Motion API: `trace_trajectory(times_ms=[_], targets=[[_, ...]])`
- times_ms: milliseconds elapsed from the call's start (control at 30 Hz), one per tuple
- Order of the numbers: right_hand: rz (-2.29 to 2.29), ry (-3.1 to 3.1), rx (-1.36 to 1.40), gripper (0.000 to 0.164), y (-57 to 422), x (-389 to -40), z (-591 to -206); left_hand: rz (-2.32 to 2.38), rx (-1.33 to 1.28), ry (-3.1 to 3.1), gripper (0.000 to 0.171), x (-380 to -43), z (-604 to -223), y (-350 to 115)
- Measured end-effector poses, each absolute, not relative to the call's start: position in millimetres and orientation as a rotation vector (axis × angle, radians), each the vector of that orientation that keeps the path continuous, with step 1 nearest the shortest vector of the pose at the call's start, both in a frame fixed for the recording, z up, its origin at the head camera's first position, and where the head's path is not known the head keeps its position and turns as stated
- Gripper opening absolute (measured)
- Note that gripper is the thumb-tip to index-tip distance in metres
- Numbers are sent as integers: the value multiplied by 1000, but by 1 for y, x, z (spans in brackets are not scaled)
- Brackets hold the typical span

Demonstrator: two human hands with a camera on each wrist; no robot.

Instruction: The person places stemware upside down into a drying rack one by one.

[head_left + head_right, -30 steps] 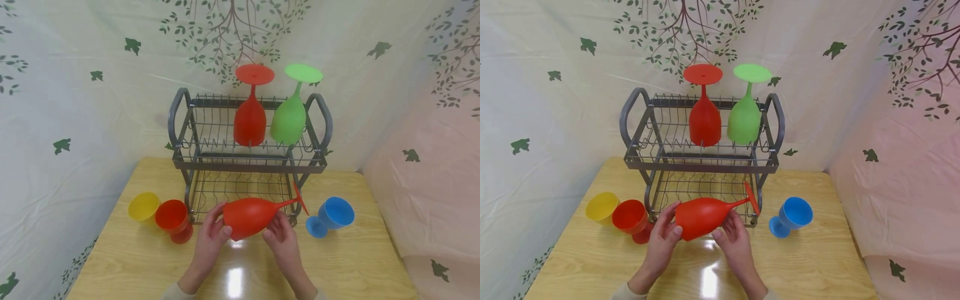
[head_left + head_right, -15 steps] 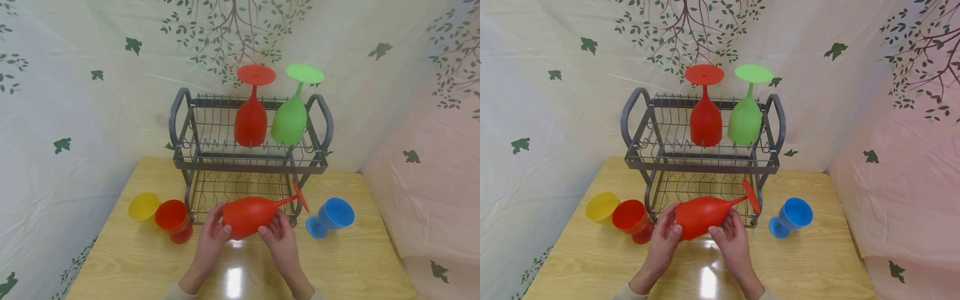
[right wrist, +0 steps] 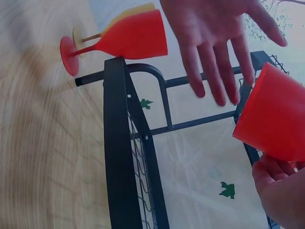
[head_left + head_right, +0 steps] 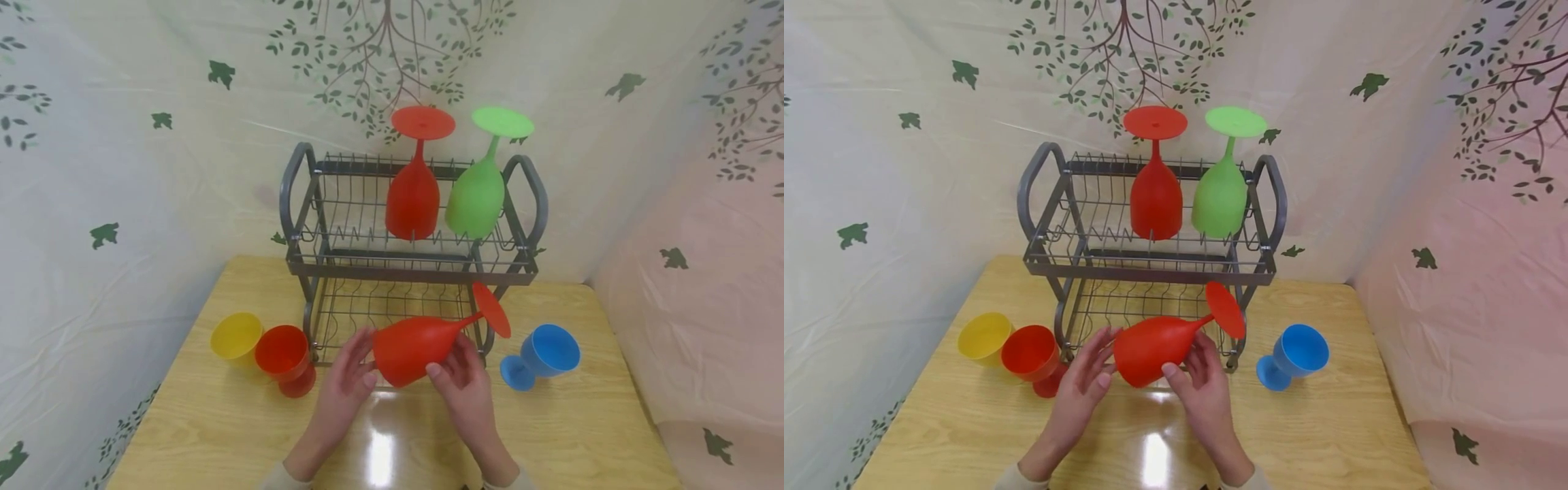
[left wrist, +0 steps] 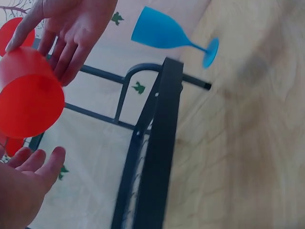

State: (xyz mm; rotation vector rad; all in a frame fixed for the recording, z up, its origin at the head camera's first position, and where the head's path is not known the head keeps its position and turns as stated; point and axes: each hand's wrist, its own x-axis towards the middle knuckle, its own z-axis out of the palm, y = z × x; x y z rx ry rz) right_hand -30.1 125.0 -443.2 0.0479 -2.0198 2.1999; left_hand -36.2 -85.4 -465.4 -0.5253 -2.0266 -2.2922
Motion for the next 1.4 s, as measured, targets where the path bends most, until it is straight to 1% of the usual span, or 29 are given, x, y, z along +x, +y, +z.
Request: trace_trajectory(times_ms=[100, 300, 467, 600, 833, 967, 1200, 1400], targets=[[2194, -2014, 61, 59, 127, -31, -441, -2140, -597, -2015, 64, -39, -460, -91], [2172, -2017, 63, 60, 129, -32, -438, -1872, -619, -2004, 64, -44, -447, -103], [2149, -2045, 55, 61, 130, -32, -434, -1679, -713, -1887, 56, -53, -436, -112], [2134, -2056, 87, 60, 131, -34, -432, -1560, -728, -1811, 62, -61, -427, -120], [2103, -2060, 148, 59, 131, -35, -429, -1283, -680, -1803, 66, -71, -410, -136], [2112, -2055, 153, 60, 131, -35, -428, -1166, -646, -1794, 72, -77, -402, -141], [2118, -2054, 170, 59, 131, -35, -427, -1085, -607, -1804, 72, -85, -397, -149], [2105, -2053, 183, 59, 132, -35, -426, -946, -540, -1978, 80, -89, -396, -153]])
